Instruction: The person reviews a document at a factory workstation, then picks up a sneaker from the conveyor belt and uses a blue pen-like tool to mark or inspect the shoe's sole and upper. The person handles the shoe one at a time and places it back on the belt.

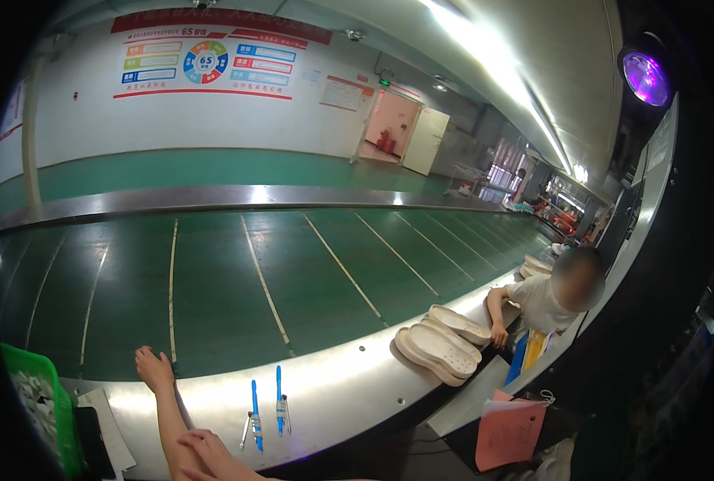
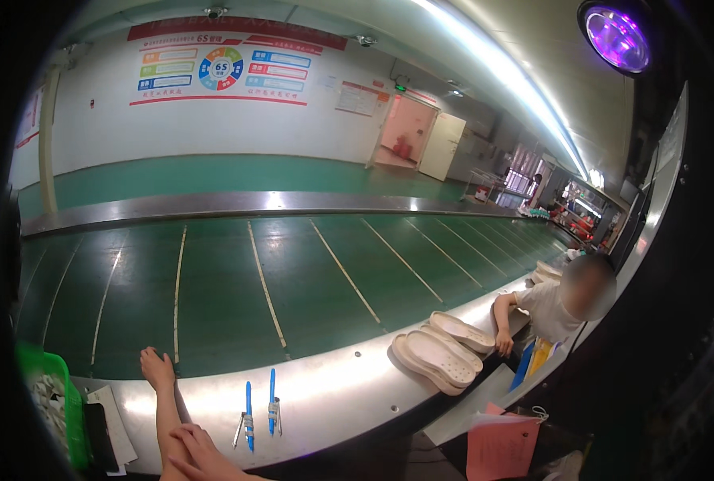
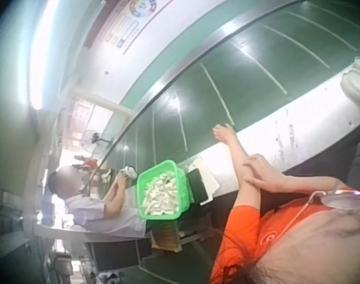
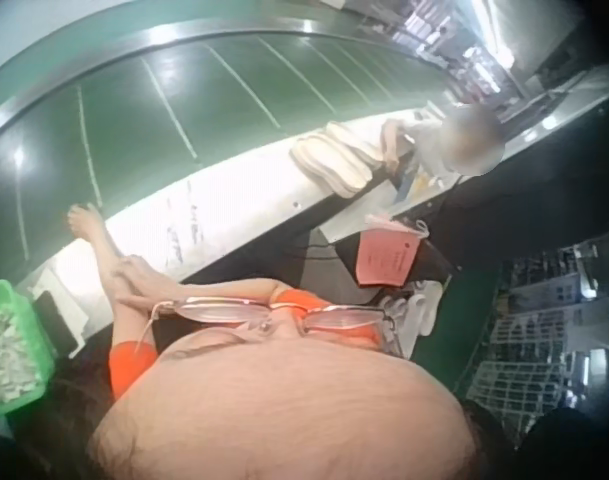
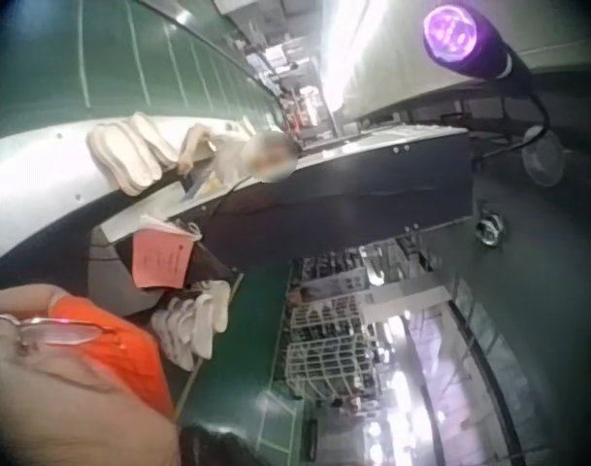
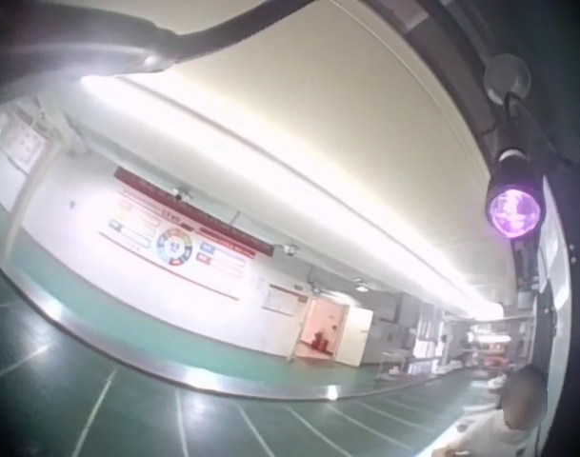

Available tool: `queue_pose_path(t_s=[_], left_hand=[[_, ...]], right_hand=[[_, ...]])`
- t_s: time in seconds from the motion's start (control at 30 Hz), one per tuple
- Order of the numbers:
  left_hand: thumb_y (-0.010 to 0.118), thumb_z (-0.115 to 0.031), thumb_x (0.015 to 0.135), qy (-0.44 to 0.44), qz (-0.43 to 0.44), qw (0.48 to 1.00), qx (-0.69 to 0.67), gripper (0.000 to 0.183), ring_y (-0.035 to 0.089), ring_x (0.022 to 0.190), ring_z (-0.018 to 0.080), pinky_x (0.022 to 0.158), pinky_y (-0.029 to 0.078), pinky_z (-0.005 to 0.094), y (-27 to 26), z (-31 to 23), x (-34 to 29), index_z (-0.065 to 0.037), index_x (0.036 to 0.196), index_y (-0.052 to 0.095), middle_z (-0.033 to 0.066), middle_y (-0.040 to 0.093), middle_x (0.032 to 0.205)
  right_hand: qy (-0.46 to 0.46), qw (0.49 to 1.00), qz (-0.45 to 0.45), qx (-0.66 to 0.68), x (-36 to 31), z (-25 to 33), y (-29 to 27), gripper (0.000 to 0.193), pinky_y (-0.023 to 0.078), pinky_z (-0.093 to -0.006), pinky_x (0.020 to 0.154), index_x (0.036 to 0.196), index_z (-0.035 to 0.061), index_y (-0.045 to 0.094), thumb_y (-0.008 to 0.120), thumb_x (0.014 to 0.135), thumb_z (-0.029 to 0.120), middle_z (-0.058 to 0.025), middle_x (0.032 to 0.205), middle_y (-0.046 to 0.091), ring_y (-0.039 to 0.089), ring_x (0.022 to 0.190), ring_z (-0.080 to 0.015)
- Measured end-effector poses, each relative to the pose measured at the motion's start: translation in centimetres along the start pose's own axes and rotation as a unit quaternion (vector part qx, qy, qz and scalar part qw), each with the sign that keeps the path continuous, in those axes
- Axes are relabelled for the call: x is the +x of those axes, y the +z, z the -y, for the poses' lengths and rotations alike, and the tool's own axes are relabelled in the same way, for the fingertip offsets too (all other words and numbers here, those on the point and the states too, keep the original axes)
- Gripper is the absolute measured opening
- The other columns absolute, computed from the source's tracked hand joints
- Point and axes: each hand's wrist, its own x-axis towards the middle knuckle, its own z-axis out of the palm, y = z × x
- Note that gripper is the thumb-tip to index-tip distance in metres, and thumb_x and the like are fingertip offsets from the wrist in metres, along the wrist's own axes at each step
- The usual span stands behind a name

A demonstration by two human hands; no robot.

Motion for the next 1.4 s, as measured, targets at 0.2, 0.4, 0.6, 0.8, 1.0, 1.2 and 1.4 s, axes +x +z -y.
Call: queue_pose_path(t_s=[0.2,0.4,0.6,0.8,1.0,1.2,1.4], left_hand=[[0.063,-0.011,0.074,0.005,0.009,1.0,0.005,0.022,0.05,0.096,0.0295,0.08,0.043,0.0394,-0.4,0.1,0.1,-0.003,0.09,0.05,0.0119,0.05,0.099],[0.061,-0.012,0.076,0.009,0.002,1.0,0.018,0.018,0.053,0.09,0.0297,0.074,0.045,0.0394,-0.8,-0.3,0.0,-0.003,0.087,0.051,0.0125,0.051,0.094],[0.059,-0.016,0.077,-0.015,0.058,0.998,-0.03,0.016,0.059,0.073,0.0341,0.066,0.047,0.0416,-0.5,0.0,0.1,-0.002,0.072,0.057,0.0158,0.06,0.072],[0.061,-0.017,0.076,-0.016,0.055,0.998,-0.034,0.016,0.06,0.072,0.034,0.065,0.048,0.0411,-0.7,-0.3,0.1,-0.002,0.069,0.058,0.0165,0.061,0.072],[0.064,-0.017,0.074,-0.02,0.059,0.998,-0.016,0.016,0.061,0.071,0.033,0.064,0.048,0.0409,-0.1,0.7,0.4,-0.002,0.071,0.059,0.0149,0.061,0.073],[0.063,-0.017,0.074,-0.013,0.066,0.998,-0.018,0.016,0.061,0.071,0.0331,0.064,0.048,0.0409,-0.6,0.2,0.3,-0.003,0.07,0.059,0.0148,0.061,0.072],[0.061,-0.018,0.074,-0.01,0.037,0.999,-0.026,0.017,0.061,0.07,0.0338,0.064,0.048,0.0417,-0.2,0.4,0.2,-0.003,0.067,0.059,0.0163,0.061,0.07]], right_hand=[[-0.077,0.997,-0.015,0.028,-1.5,-0.6,1.6,0.054,0.029,-0.0426,0.099,0.123,0.0035,0.038,0.055,0.082,0.034,-0.0213,0.119,0.035,0.033,0.115,-0.0383],[-0.094,0.994,-0.034,0.039,-3.5,-0.6,2.2,0.052,0.028,-0.0423,0.099,0.122,0.0038,0.039,0.054,0.082,0.033,-0.0207,0.119,0.035,0.033,0.115,-0.0375],[-0.06,0.996,-0.059,0.029,-2.0,-1.5,1.7,0.051,0.027,-0.0421,0.099,0.122,0.0041,0.039,0.054,0.082,0.031,-0.0202,0.119,0.035,0.033,0.115,-0.0366],[-0.057,0.996,-0.06,0.037,-2.0,-1.4,1.7,0.049,0.027,-0.0418,0.1,0.121,0.0044,0.039,0.053,0.082,0.03,-0.0197,0.118,0.035,0.033,0.114,-0.0358],[-0.1,0.993,-0.053,0.047,-2.9,-1.2,3.1,0.048,0.026,-0.0416,0.1,0.12,0.0047,0.039,0.053,0.081,0.029,-0.0191,0.118,0.034,0.033,0.114,-0.035],[-0.111,0.991,-0.07,0.035,-2.1,-1.8,3.7,0.046,0.026,-0.0413,0.1,0.12,0.005,0.04,0.052,0.081,0.027,-0.0186,0.118,0.034,0.033,0.114,-0.0341],[0.049,0.986,-0.07,0.14,1.1,-3.0,2.0,0.047,0.028,-0.0392,0.099,0.119,0.0025,0.041,0.052,0.082,0.03,-0.0182,0.116,0.037,0.036,0.112,-0.0346]])
